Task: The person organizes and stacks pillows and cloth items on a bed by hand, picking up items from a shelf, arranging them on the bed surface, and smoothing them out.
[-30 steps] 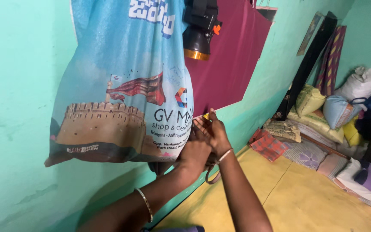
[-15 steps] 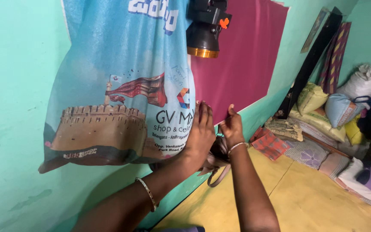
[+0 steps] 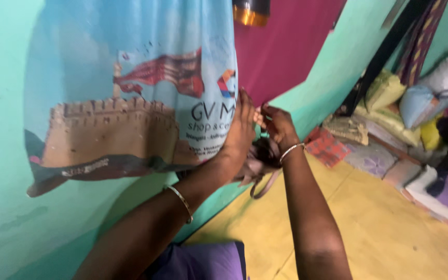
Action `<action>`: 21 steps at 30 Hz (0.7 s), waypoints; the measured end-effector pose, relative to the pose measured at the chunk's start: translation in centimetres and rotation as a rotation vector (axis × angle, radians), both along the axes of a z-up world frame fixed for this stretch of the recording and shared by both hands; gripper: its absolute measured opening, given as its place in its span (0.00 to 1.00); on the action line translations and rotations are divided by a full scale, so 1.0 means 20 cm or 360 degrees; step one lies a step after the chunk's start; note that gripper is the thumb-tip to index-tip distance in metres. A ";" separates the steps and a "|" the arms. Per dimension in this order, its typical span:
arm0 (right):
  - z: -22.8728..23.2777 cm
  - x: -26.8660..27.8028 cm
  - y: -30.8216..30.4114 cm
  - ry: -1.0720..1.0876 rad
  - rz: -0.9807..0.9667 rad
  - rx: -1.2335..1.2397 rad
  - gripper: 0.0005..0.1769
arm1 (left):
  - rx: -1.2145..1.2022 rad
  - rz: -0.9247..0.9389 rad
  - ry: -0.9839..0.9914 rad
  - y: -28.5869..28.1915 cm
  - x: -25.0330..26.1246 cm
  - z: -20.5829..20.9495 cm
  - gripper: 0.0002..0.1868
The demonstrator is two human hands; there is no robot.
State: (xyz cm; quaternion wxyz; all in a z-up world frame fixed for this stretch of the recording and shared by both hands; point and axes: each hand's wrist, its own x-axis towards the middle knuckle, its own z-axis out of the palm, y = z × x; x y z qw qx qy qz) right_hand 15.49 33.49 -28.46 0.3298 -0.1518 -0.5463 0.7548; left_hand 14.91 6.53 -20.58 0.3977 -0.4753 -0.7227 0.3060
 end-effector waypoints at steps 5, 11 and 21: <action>0.12 0.32 -0.22 -0.0079 -0.0221 -0.0046 0.11 | 0.0114 0.0001 0.0013 0.03 0.00 -0.03 0.36; 0.05 0.81 -0.37 -0.0178 -0.0317 0.0174 0.12 | 0.0511 -0.0721 -0.0146 -0.05 0.06 -0.27 0.31; -0.98 1.32 -0.37 -0.0525 -0.0609 -0.0346 0.15 | -0.0382 -0.1395 -0.1221 -0.27 0.19 -1.15 0.19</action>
